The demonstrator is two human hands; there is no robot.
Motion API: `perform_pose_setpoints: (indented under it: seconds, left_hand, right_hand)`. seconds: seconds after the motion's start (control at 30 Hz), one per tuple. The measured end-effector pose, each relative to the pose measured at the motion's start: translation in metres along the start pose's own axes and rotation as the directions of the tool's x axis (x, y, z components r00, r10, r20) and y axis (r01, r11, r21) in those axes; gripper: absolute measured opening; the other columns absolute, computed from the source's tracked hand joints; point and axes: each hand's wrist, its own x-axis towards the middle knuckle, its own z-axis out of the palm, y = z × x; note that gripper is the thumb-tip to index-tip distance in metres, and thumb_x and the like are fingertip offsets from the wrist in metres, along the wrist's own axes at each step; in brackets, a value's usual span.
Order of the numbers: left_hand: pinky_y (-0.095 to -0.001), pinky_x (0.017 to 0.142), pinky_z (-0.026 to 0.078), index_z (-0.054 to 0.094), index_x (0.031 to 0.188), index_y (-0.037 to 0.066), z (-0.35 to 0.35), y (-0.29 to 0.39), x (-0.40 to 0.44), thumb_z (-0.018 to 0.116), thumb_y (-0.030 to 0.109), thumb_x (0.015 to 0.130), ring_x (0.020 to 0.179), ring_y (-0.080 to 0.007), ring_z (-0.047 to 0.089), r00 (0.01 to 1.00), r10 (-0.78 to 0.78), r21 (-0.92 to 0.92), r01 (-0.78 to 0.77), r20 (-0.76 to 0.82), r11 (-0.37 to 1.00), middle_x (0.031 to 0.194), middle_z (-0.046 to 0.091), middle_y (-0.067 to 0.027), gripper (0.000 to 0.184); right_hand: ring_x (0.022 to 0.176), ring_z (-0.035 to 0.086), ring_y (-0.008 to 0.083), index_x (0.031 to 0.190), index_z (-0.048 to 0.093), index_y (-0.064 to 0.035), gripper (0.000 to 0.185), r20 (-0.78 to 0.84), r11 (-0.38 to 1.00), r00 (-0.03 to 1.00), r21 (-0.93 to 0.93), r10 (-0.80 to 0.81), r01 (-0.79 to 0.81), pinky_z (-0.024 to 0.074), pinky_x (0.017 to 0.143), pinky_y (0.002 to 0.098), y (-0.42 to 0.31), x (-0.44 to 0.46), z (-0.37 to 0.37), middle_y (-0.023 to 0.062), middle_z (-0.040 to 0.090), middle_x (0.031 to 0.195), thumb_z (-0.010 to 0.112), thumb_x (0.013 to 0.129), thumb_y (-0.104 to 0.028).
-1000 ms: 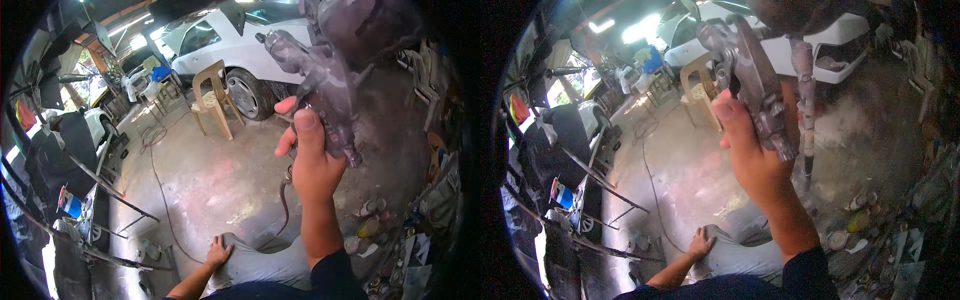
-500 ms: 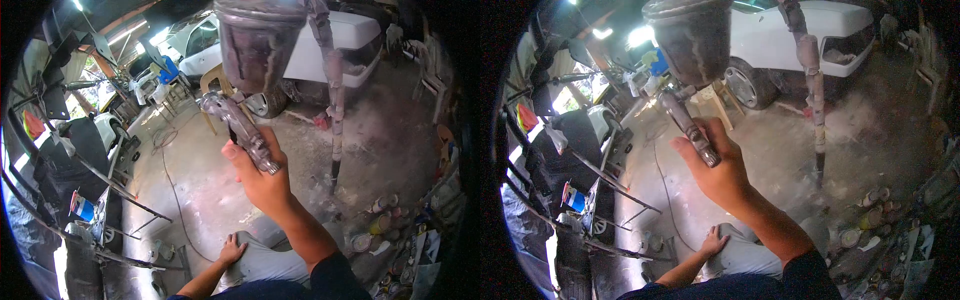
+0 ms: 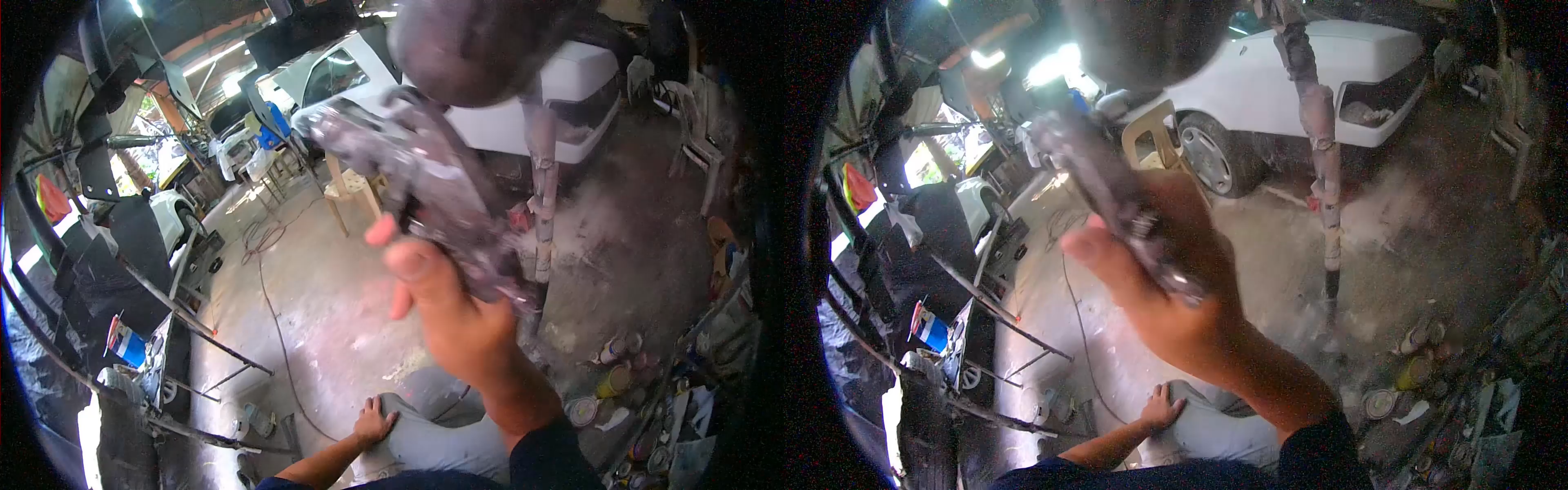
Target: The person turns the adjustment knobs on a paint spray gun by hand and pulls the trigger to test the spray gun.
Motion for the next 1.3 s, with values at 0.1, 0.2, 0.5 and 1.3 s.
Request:
perform_pose_setpoints:
  seconds: [0.1, 0.2, 0.5, 1.3]
  left_hand:
    - [-0.0542, 0.11, 0.044, 0.024, 0.159, 0.004, -0.001, 0.001, -0.005, 0.057, 0.062, 0.095, 0.137, -0.0504, 0.045, 0.998, 0.053, 0.012, -0.053, 0.029, 0.999, 0.157, 0.033, -0.0265, 0.092]
    - [-0.0537, 0.112, 0.043, 0.023, 0.159, 0.004, 0.0, 0.003, -0.008, 0.058, 0.063, 0.094, 0.139, -0.0493, 0.042, 0.991, 0.127, 0.016, -0.127, 0.036, 0.992, 0.158, 0.031, -0.0277, 0.094]
    - [-0.061, 0.102, 0.049, 0.029, 0.156, 0.005, -0.054, 0.088, -0.043, 0.056, 0.069, 0.092, 0.124, -0.0577, 0.052, 0.842, 0.304, 0.112, -0.389, 0.447, 0.914, 0.148, 0.04, -0.0307, 0.095]
    - [-0.0489, 0.109, 0.046, 0.06, 0.138, 0.001, -0.321, 0.016, -0.218, 0.062, 0.05, 0.097, 0.126, -0.0435, 0.059, 0.772, 0.26, -0.059, -0.279, 0.58, 0.959, 0.134, 0.063, -0.0285, 0.064]
  right_hand:
    - [0.053, 0.056, 0.0105, 0.125, 0.058, 0.0025, 0.047, -0.072, 1.0, 0.997, 0.005, -0.011, 0.011, 0.0448, 0.047, 0.024, -0.006, -0.002, -0.018, 0.0144, 0.071, 0.1, 0.06, 0.105, -0.039]
    - [0.047, 0.054, 0.0119, 0.125, 0.056, 0.0059, 0.058, -0.055, 0.993, 0.998, -0.112, 0.04, -0.046, 0.0433, 0.044, 0.0248, -0.01, 0.0, -0.054, 0.0171, 0.071, 0.098, 0.057, 0.104, -0.048]
    - [0.069, 0.065, 0.008, 0.129, 0.062, -0.0024, 0.037, -0.251, 0.884, 0.867, -0.076, 0.431, -0.461, 0.0538, 0.062, 0.0285, -0.061, -0.003, -0.08, 0.0094, 0.074, 0.1, 0.066, 0.101, -0.025]
    - [0.088, 0.074, 0.0351, 0.123, 0.06, -0.0065, 0.037, -0.451, 0.515, 0.715, -0.497, 0.534, -0.699, 0.0556, 0.076, 0.0417, -0.273, 0.115, 0.143, 0.0188, 0.073, 0.096, 0.076, 0.094, -0.024]
